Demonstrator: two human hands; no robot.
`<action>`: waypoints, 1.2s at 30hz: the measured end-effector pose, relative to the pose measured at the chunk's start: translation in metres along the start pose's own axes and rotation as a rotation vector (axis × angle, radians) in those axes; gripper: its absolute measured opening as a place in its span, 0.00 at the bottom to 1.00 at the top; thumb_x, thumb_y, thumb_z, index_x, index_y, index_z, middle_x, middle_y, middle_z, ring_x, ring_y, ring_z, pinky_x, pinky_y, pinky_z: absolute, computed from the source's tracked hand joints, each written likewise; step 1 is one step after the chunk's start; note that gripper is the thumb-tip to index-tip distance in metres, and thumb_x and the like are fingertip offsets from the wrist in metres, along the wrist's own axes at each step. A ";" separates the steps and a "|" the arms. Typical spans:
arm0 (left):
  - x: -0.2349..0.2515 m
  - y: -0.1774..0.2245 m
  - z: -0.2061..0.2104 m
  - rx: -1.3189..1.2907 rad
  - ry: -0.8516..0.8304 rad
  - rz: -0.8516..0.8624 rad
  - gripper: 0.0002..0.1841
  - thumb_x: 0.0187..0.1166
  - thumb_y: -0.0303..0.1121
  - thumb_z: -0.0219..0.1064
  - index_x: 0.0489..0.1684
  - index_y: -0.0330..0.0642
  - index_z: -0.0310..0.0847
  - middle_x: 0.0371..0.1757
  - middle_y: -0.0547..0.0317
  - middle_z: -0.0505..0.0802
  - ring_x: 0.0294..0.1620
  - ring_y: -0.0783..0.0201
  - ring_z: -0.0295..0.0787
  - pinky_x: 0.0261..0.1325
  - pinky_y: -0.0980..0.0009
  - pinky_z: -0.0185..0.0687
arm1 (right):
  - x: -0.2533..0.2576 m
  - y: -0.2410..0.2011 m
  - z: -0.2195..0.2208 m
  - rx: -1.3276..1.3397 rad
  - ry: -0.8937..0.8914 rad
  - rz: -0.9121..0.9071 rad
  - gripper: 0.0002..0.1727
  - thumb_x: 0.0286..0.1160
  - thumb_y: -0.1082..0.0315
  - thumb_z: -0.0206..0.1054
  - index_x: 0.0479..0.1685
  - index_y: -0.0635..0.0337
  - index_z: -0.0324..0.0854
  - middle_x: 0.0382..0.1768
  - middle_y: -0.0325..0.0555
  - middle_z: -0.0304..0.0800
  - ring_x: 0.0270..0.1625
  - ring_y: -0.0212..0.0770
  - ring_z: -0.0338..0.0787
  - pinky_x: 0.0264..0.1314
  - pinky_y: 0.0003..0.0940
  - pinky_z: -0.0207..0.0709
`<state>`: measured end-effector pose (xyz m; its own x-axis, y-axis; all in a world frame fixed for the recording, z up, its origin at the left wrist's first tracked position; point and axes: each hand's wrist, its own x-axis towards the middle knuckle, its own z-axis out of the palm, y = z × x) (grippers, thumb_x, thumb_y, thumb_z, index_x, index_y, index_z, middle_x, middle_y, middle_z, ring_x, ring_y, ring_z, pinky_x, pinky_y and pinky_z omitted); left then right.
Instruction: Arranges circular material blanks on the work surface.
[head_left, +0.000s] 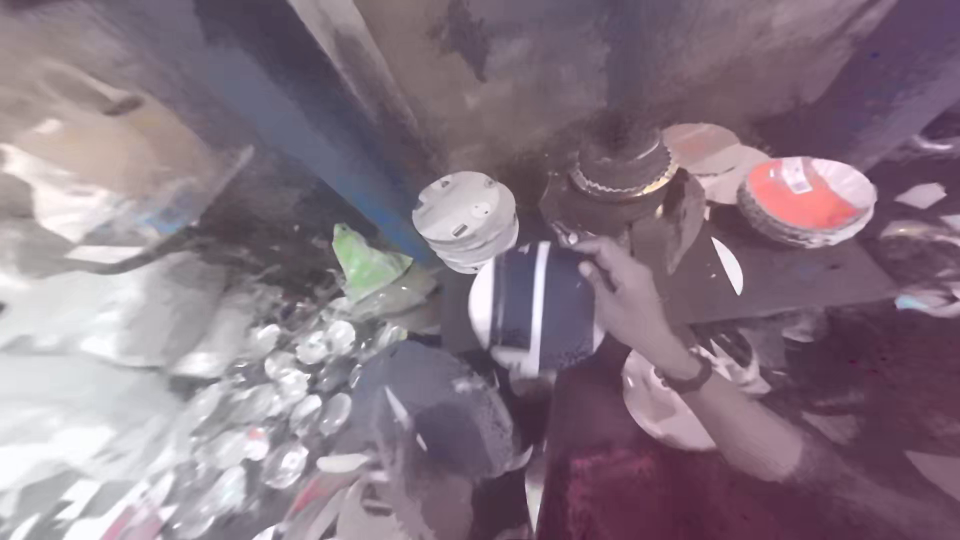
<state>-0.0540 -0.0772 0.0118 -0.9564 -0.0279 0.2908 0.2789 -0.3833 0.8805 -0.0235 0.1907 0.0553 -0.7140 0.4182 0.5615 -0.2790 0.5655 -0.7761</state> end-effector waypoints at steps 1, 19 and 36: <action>-0.001 -0.003 0.013 0.041 -0.026 -0.023 0.24 0.87 0.28 0.47 0.82 0.37 0.59 0.69 0.69 0.83 0.66 0.78 0.82 0.68 0.76 0.80 | -0.006 -0.011 0.002 0.120 -0.114 0.061 0.15 0.84 0.76 0.56 0.60 0.67 0.85 0.50 0.48 0.92 0.49 0.29 0.89 0.56 0.27 0.83; 0.010 -0.012 0.002 0.026 0.179 -0.248 0.23 0.89 0.30 0.43 0.83 0.42 0.61 0.64 0.62 0.86 0.60 0.75 0.87 0.59 0.73 0.86 | 0.014 0.008 0.034 -0.580 -0.324 -0.035 0.25 0.79 0.56 0.67 0.72 0.56 0.82 0.73 0.55 0.83 0.77 0.64 0.78 0.68 0.73 0.66; 0.003 -0.007 0.001 -0.153 0.119 -0.308 0.22 0.93 0.33 0.38 0.83 0.44 0.59 0.59 0.65 0.89 0.56 0.75 0.89 0.55 0.74 0.89 | 0.040 0.002 -0.004 -0.110 -0.109 -0.025 0.11 0.83 0.75 0.60 0.56 0.61 0.86 0.41 0.46 0.93 0.38 0.38 0.91 0.42 0.38 0.87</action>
<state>-0.0587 -0.0732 0.0070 -0.9995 0.0068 -0.0323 -0.0310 -0.5241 0.8511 -0.0499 0.2116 0.0772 -0.7751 0.3262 0.5411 -0.2299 0.6521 -0.7224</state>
